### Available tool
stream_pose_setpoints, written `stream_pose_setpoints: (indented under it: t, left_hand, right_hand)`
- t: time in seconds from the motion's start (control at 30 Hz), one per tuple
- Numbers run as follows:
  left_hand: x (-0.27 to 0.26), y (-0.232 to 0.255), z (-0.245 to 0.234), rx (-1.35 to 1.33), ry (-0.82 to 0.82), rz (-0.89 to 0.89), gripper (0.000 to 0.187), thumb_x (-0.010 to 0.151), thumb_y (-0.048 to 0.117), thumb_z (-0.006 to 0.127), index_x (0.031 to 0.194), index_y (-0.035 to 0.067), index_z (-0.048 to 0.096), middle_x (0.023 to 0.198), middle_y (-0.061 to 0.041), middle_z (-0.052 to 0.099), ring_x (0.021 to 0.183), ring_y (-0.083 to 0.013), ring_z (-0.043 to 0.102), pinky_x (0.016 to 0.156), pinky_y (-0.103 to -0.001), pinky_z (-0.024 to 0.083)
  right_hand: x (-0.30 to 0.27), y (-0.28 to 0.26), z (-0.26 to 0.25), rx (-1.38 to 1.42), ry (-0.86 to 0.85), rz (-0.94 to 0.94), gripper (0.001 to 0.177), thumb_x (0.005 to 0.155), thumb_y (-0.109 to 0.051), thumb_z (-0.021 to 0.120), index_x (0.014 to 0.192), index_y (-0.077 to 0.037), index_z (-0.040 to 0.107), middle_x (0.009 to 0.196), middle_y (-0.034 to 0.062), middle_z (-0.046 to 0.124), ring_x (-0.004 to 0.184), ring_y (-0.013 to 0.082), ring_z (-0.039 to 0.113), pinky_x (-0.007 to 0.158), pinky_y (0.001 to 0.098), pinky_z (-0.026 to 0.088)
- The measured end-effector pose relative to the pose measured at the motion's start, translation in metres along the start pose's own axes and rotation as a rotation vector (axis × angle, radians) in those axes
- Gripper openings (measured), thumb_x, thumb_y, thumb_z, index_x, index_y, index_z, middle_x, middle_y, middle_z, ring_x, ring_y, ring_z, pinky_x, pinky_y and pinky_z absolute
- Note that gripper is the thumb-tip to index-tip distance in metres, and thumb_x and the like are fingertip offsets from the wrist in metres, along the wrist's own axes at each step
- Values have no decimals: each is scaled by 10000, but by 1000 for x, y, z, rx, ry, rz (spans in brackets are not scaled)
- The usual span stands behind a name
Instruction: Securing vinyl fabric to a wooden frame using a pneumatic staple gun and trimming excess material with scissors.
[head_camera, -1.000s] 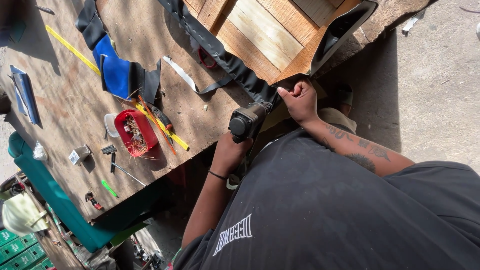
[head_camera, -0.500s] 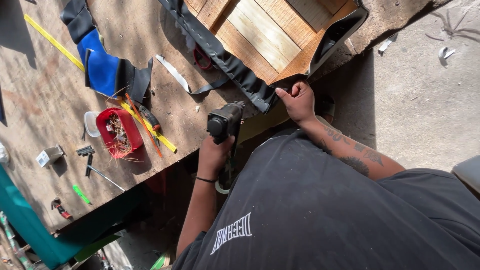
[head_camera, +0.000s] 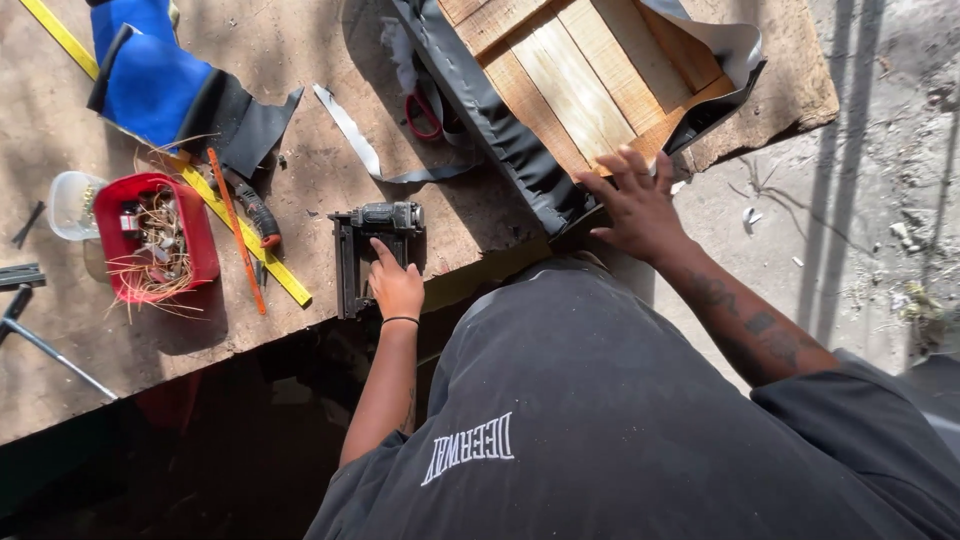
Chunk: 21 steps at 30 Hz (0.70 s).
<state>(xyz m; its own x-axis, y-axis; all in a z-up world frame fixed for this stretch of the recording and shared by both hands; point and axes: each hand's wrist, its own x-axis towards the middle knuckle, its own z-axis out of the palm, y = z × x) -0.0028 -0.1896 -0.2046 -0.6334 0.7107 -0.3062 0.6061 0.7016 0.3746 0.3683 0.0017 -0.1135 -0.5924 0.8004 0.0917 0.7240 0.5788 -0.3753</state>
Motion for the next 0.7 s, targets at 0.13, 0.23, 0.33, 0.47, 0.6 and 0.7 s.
stream_pose_setpoints:
  t: [0.13, 0.23, 0.33, 0.47, 0.6, 0.7]
  left_hand:
    - [-11, 6, -13, -89, 108, 17, 773, 886, 236, 703, 1576, 122, 374, 1368, -179, 413, 1304, -436, 388, 1078, -639, 369]
    - [-11, -21, -6, -269, 194, 17, 606, 887, 229, 701, 1472, 196, 545, 1490, -88, 293, 1410, -372, 305, 1119, -607, 359]
    - [-1, -29, 4, -399, 444, 188, 514, 849, 146, 734, 1353, 176, 637, 1389, -87, 392, 1284, -326, 452, 1057, -504, 438]
    - [8, -5, 0, -466, 641, 432, 403, 797, 154, 735, 1198, 199, 743, 1236, -30, 536, 1130, -252, 568, 995, -418, 469]
    - [1, 33, -26, -730, 410, 635, 335, 874, -10, 593, 1200, 1, 665, 1122, -184, 610, 1021, -300, 613, 934, -414, 538]
    - [6, 55, -33, -743, -112, 513, 387, 896, 214, 565, 1235, 71, 682, 1038, -77, 681, 915, -194, 645, 811, -360, 535]
  right_hand:
    - [27, 21, 27, -136, 119, -201, 706, 651, 26, 680, 1291, -270, 653, 1171, 5, 525, 1183, 283, 504, 1196, 536, 256]
    - [50, 12, 5, -10, 150, -286, 586, 608, -65, 813, 1170, -188, 705, 1101, 58, 592, 1059, 321, 621, 1086, 482, 427]
    - [78, -3, -33, 180, 199, -284, 609, 602, -184, 985, 1141, -98, 718, 1103, 105, 626, 1040, 339, 658, 969, 443, 516]
    - [114, -42, -77, 585, 266, -134, 668, 718, -116, 1054, 1195, -42, 592, 1091, 143, 530, 990, 307, 606, 879, 427, 571]
    - [152, -72, -99, 606, 391, -95, 784, 699, -17, 955, 1342, 12, 510, 1193, 127, 563, 1099, 222, 541, 953, 315, 469]
    - [168, -88, -96, 949, 588, 27, 535, 741, 93, 731, 1203, -111, 554, 1109, 62, 649, 1030, 205, 628, 898, 303, 545]
